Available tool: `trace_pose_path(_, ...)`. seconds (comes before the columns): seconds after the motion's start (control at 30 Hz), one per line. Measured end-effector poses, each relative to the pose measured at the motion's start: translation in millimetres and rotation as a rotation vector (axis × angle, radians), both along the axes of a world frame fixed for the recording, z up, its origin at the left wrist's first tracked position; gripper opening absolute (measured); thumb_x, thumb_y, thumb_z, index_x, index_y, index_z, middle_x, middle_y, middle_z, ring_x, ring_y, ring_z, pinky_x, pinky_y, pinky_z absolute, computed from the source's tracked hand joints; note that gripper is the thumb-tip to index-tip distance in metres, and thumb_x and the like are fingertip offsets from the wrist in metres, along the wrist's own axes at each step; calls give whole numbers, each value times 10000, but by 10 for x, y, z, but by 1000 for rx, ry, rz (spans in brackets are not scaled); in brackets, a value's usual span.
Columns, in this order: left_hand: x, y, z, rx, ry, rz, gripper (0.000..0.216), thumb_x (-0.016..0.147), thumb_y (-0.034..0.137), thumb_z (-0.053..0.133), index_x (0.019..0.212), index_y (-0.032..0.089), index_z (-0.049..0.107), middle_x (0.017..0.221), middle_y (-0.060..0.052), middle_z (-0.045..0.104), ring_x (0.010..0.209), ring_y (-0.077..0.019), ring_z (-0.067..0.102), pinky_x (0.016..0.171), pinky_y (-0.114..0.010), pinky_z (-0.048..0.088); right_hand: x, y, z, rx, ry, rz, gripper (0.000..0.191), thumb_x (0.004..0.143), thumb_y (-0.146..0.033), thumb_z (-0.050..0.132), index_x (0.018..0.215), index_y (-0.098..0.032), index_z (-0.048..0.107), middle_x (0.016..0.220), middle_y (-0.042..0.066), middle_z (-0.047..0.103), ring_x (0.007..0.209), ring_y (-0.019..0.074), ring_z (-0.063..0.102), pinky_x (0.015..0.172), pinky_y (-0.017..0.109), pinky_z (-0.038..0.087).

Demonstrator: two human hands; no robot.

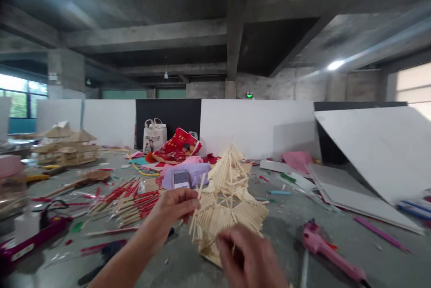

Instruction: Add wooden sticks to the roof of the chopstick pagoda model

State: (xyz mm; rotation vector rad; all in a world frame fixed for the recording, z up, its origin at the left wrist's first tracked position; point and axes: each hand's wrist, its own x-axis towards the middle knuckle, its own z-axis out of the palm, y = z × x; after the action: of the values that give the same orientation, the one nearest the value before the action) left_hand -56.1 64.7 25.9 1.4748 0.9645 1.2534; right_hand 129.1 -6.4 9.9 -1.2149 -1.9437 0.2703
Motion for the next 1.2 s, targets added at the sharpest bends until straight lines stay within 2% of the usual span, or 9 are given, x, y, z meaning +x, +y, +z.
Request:
trace_pose_path(0.1, 359, -59, 24, 80, 96, -11, 199, 618, 285, 619, 733, 128, 576, 557, 32, 520, 460, -68, 443, 416, -180, 359, 109, 341, 317, -104, 198, 38, 246, 805, -395, 466, 721, -188, 569, 470, -53, 468, 402, 76, 422, 395, 190, 319)
trace_pose_path(0.2, 563, -96, 26, 161, 156, 50, 114, 642, 236, 569, 707, 144, 588, 546, 41, 512, 455, -57, 424, 430, -170, 338, 167, 589, 438, -242, 354, 135, 273, 751, -405, 527, 625, -163, 534, 398, -80, 401, 295, 43, 323, 317, 176, 221)
trace_pose_path(0.33, 628, -135, -24, 233, 170, 126, 137, 698, 265, 519, 727, 165, 608, 533, 43, 520, 455, -57, 434, 436, -162, 328, 206, 722, 506, -318, 431, 110, 290, 672, -406, 603, 575, -150, 506, 416, -77, 423, 289, 26, 320, 302, 161, 175)
trace_pose_path(0.47, 608, -135, -116, 123, 161, 101, 201, 716, 314, 491, 655, 153, 595, 493, 32, 516, 421, -64, 443, 378, -158, 307, 201, 793, 622, -370, 432, 58, 319, 660, -413, 594, 526, -158, 458, 360, -92, 363, 279, 17, 269, 299, 156, 133)
trace_pose_path(0.6, 643, -52, -225, 8, 74, 39, 230, 685, 362, 511, 670, 144, 583, 563, 5, 578, 385, -69, 434, 311, -169, 301, 150, 872, 649, -386, 404, 40, 320, 675, -411, 570, 519, -165, 438, 372, -90, 354, 288, 21, 271, 300, 160, 127)
trace_pose_path(0.77, 686, 64, -314, -10, -25, -6, 207, 650, 348, 541, 657, 144, 571, 547, 15, 571, 347, -57, 408, 283, -167, 292, 144, 965, 603, -312, 360, -12, 271, 675, -394, 570, 573, -161, 478, 431, -73, 414, 287, 26, 296, 288, 171, 154)
trace_pose_path(0.97, 675, 92, -291, -2, 58, 77, 213, 666, 335, 513, 624, 143, 592, 508, 7, 573, 294, -64, 403, 259, -179, 272, 245, 1039, 647, -182, 303, -82, 205, 687, -353, 574, 683, -148, 561, 421, -78, 415, 302, 39, 341, 302, 168, 220)
trace_pose_path(1.07, 669, 113, -285, 10, 82, 69, 212, 676, 330, 502, 635, 143, 594, 538, -2, 594, 282, -67, 415, 251, -182, 274, 261, 1051, 676, -195, 288, -71, 189, 692, -332, 571, 699, -142, 575, 469, -65, 452, 312, 31, 353, 308, 163, 221)
trace_pose_path(1.2, 663, 134, -280, 67, 161, 121, 225, 691, 326, 490, 617, 147, 605, 427, 25, 533, 278, -71, 432, 265, -163, 258, 235, 1069, 703, -271, 294, -31, 169, 702, -301, 549, 669, -136, 567, 498, -53, 480, 297, 20, 335, 298, 165, 191)
